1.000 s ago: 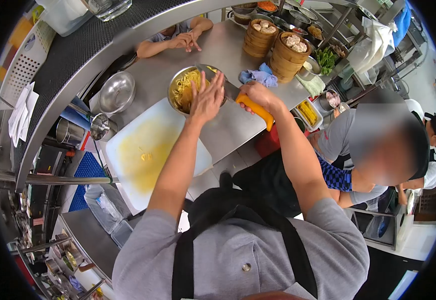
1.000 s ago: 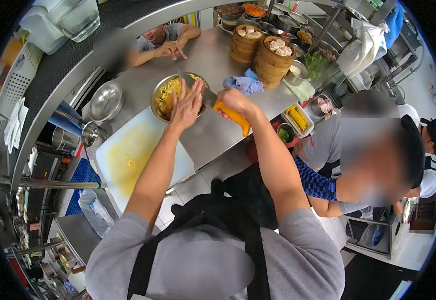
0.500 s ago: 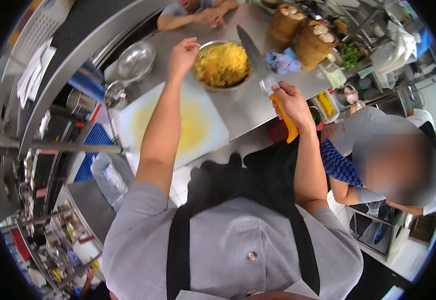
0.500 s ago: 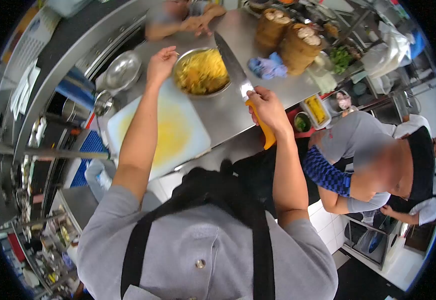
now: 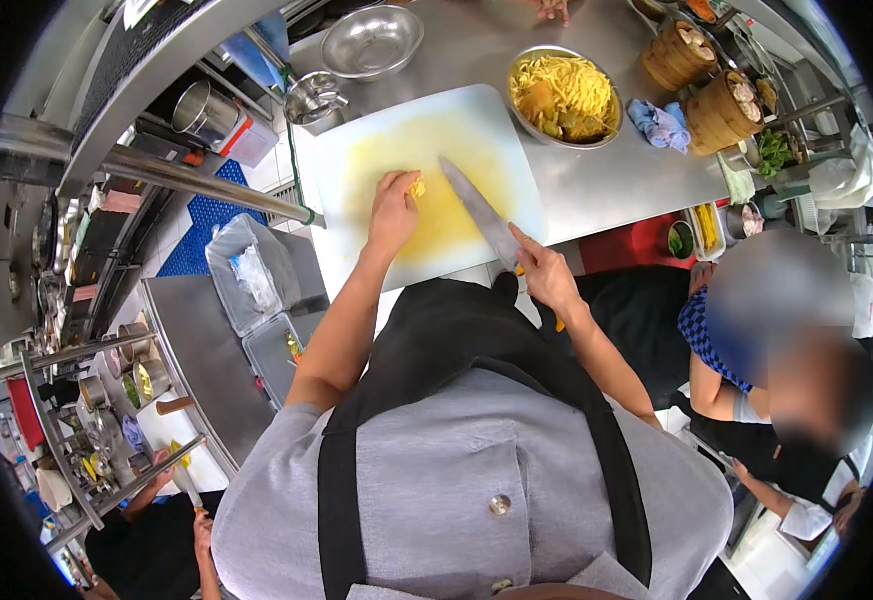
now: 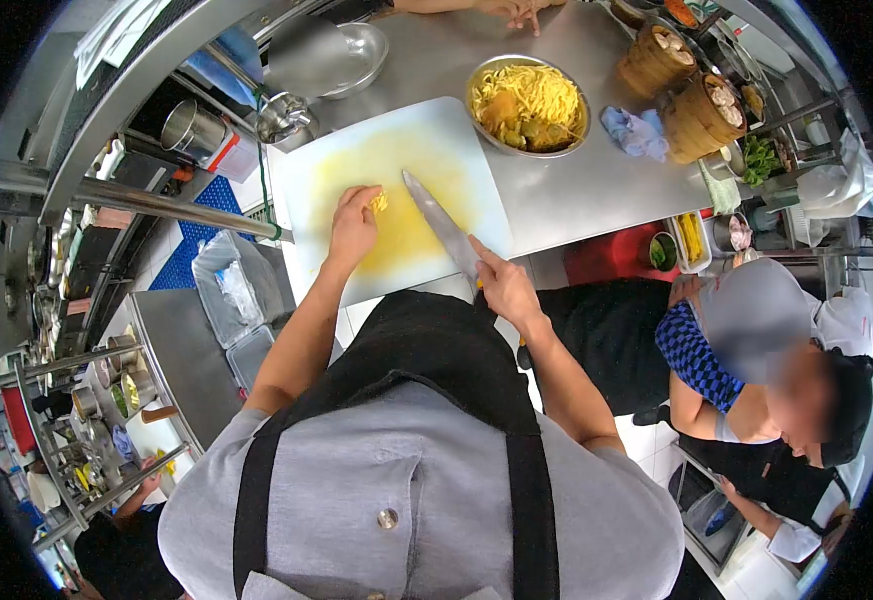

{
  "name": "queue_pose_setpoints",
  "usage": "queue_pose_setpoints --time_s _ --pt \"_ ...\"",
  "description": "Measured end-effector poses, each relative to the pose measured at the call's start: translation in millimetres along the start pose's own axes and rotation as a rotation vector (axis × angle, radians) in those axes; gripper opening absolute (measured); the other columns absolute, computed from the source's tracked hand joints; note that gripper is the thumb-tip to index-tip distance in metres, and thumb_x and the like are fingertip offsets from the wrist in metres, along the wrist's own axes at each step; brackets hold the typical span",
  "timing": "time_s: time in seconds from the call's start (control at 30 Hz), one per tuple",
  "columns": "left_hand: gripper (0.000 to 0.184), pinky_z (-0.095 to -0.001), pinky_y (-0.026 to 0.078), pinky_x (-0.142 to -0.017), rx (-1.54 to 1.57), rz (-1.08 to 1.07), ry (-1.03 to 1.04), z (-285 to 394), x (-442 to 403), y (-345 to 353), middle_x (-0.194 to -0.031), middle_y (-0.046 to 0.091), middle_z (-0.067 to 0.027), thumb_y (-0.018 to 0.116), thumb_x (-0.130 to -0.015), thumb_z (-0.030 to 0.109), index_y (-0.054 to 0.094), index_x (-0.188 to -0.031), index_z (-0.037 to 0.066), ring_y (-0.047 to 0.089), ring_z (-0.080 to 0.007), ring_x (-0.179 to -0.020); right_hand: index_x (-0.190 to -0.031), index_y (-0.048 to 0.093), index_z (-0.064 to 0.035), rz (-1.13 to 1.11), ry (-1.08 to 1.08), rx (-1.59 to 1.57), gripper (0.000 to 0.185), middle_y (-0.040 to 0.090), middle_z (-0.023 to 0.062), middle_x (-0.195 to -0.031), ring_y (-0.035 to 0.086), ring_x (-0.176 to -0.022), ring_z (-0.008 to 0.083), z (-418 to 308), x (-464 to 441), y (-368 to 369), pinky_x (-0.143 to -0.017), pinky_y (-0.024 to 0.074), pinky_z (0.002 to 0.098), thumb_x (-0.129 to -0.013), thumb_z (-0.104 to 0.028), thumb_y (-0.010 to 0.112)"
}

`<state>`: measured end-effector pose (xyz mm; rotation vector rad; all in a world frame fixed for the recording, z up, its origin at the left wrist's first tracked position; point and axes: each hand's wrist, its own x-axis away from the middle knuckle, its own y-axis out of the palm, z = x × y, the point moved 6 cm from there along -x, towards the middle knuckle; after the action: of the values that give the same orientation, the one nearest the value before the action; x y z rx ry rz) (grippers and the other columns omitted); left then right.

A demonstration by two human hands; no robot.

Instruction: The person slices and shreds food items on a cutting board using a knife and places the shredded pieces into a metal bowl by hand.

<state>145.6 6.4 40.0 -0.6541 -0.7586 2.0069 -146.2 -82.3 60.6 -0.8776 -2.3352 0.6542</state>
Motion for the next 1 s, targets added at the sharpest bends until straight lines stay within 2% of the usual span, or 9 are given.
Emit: queue_pose_setpoints --time_s 0.07,0.1,0.27,0.3,0.43,0.47,0.67,0.83,1.0 --pt "0.038 -0.0448 0.046 -0.11 -0.005 0.112 -0.075 2 -6 -13 -0.133 0.06 -0.0211 0.063 -0.09 0.003 0.066 -0.128 -0.001 0.056 -0.0396 -0.125 -0.154 0.053 -0.0307 -0.083 0.127 -0.033 0.048 0.069 0.0316 -0.09 0.069 -0.088 0.0496 -6 5 15 -0.082 0.0537 0.051 -0.106 -0.024 0.055" --pt "0.038 -0.0448 0.046 -0.11 -0.002 0.103 -0.078 -3 -7 -13 -0.133 0.06 -0.0211 0.063 -0.09 0.003 0.066 -0.128 -0.001 0.056 -0.0396 -0.125 -0.154 0.053 -0.0307 -0.085 0.137 -0.034 0.048 0.069 0.0316 -0.09 0.069 -0.088 0.0496 -10 8 22 -0.082 0.0537 0.051 -0.106 -0.024 0.055" --pt "0.031 -0.0391 0.057 -0.093 0.073 0.102 0.005 -7 -4 8 -0.128 0.063 -0.0171 0.073 -0.089 0.005 0.072 -0.12 0.004 0.066 -0.0326 -0.111 -0.154 0.052 -0.0316 -0.207 0.206 -0.182 0.048 0.069 0.0234 -0.081 0.069 -0.066 0.0294 -35 15 46 -0.076 0.0553 0.0444 -0.106 -0.023 0.055" --pt "0.031 -0.0391 0.057 -0.093 0.08 0.083 0.032 -2 -4 9 -0.128 0.063 -0.0171 0.073 -0.089 0.005 0.072 -0.12 0.004 0.066 -0.0326 -0.111 -0.154 0.054 -0.0316 -0.189 0.179 -0.198 0.048 0.068 0.0175 -0.076 0.063 -0.06 0.02 -39 18 43 -0.071 0.0556 0.0394 -0.107 -0.023 0.055" --pt "0.025 -0.0416 0.053 -0.098 0.071 0.105 0.132 60 -40 6 -0.119 0.067 -0.015 0.071 -0.09 0.005 0.073 -0.114 0.004 0.064 -0.0343 -0.114 -0.154 0.055 -0.0306 0.008 0.101 -0.19 0.047 0.065 0.0114 -0.07 0.058 -0.052 0.0166 -38 29 2 -0.061 0.054 0.0352 -0.107 -0.021 0.055" --pt "0.022 -0.0435 0.049 -0.104 0.106 0.127 0.227 89 -55 -1 -0.119 0.067 -0.0146 0.071 -0.09 0.005 0.073 -0.112 0.003 0.061 -0.0364 -0.118 -0.154 0.055 -0.025 0.049 0.114 -0.25 0.047 0.062 0.0012 -0.074 0.052 -0.049 0.0079 -44 36 -19 -0.051 0.05 0.0279 -0.108 -0.015 0.055" --pt "0.022 -0.044 0.056 -0.09 0.298 0.265 0.572 230 -204 35 -0.112 0.073 -0.016 0.074 -0.089 0.012 0.077 -0.111 0.007 0.071 -0.0352 -0.1 -0.153 0.057 -0.0234 0.394 0.204 -0.329 0.047 0.06 0.0057 -0.067 0.056 -0.053 0.0132 -52 71 -142 -0.06 0.0517 0.0332 -0.106 -0.021 0.056" --pt "0.024 -0.0429 0.056 -0.092 -0.111 -0.142 0.577 227 -292 118 -0.111 0.076 -0.0176 0.075 -0.088 0.023 0.079 -0.107 0.009 0.073 -0.0357 -0.103 -0.155 0.054 -0.0221 0.351 0.241 -0.275 0.051 0.062 0.0022 -0.07 0.052 -0.046 0.0076 1 106 -143 -0.046 0.0475 0.0284 -0.105 -0.012 0.056" --pt "0.034 -0.0478 0.056 -0.097 -0.463 -0.645 0.436 247 -234 143 -0.115 0.075 -0.0209 0.076 -0.088 0.03 0.076 -0.115 0.01 0.072 -0.0392 -0.108 -0.15 0.06 -0.0211 0.238 0.354 -0.321 0.049 0.061 0.0099 -0.07 0.061 -0.056 0.0144 36 129 -123 -0.062 0.0526 0.0351 -0.101 -0.015 0.059"
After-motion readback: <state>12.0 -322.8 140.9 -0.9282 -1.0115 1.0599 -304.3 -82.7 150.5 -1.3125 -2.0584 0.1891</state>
